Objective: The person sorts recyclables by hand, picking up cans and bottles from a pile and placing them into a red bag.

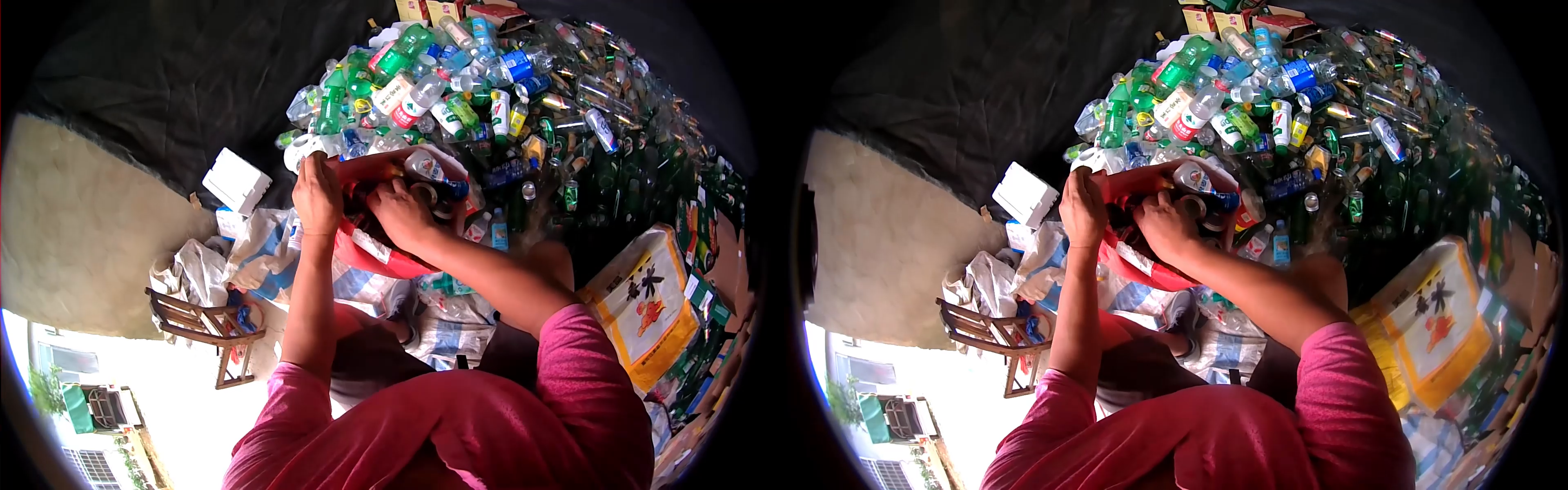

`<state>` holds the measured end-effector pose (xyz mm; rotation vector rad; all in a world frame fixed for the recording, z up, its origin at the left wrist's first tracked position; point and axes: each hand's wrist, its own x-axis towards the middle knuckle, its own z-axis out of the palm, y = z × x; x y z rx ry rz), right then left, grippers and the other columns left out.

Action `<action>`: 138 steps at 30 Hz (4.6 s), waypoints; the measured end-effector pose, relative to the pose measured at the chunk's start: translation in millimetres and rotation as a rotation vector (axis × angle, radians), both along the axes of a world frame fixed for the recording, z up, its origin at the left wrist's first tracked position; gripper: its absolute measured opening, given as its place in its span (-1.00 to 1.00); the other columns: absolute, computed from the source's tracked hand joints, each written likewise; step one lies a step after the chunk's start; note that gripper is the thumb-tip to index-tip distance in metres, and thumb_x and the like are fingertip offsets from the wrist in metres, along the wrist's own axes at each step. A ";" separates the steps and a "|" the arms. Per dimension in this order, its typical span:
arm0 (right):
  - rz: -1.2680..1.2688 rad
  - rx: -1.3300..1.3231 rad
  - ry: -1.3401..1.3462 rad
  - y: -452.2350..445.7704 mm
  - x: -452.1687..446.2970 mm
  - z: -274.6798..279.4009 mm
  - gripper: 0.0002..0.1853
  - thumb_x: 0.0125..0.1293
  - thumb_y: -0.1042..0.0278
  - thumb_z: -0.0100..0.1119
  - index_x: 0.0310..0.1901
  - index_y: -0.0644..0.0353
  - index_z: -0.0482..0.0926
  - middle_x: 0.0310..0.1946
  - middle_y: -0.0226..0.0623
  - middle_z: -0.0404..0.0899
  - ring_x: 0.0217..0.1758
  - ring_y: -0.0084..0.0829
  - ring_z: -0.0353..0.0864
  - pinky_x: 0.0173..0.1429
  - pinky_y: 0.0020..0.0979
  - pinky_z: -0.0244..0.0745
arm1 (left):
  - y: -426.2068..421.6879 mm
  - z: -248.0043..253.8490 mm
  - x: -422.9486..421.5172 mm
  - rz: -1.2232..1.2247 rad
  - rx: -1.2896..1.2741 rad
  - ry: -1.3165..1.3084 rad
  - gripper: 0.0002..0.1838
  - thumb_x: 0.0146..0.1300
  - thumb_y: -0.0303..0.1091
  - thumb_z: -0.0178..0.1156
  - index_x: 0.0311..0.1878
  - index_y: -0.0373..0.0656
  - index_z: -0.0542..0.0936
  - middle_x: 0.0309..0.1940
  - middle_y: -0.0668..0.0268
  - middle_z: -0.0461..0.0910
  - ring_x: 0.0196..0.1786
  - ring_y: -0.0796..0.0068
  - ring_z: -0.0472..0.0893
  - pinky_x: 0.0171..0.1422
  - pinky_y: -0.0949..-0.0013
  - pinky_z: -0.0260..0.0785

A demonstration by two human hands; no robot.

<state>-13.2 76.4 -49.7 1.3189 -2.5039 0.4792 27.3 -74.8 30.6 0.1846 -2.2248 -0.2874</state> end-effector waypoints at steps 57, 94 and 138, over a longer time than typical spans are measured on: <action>0.242 -0.471 -0.893 30.7 -5.7 61.6 -0.52 0.19 0.07 0.39 0.02 0.26 0.63 -0.15 0.06 0.70 -0.06 0.00 0.73 0.03 -0.13 0.59 | -3.2 26.2 35.9 -0.247 0.234 -0.247 -0.88 0.41 -0.42 0.21 -0.07 -0.24 0.62 -0.20 0.10 0.71 -0.18 0.05 0.71 -0.07 0.25 0.52; 0.032 -0.522 -1.574 -13.4 -73.6 15.1 -0.75 0.26 0.22 0.36 -0.05 0.05 0.66 -0.31 -0.40 0.67 -0.28 -0.40 0.64 -0.32 -0.28 0.59 | 45.4 2.0 -0.5 -0.346 0.406 -0.267 -0.84 0.44 -0.45 0.13 -0.01 -0.25 0.62 -0.26 0.09 0.72 -0.18 0.26 0.71 0.02 0.32 0.49; 0.228 -0.390 -0.386 -64.4 -39.4 -31.4 -0.80 0.32 0.32 0.03 -0.16 0.12 0.64 -0.16 -0.09 0.73 -0.07 -0.14 0.74 0.03 -0.21 0.57 | 51.9 -3.0 -2.3 -0.242 0.322 -0.133 -0.84 0.47 -0.44 0.10 -0.03 -0.26 0.62 -0.18 -0.01 0.70 -0.12 -0.04 0.69 0.01 0.15 0.51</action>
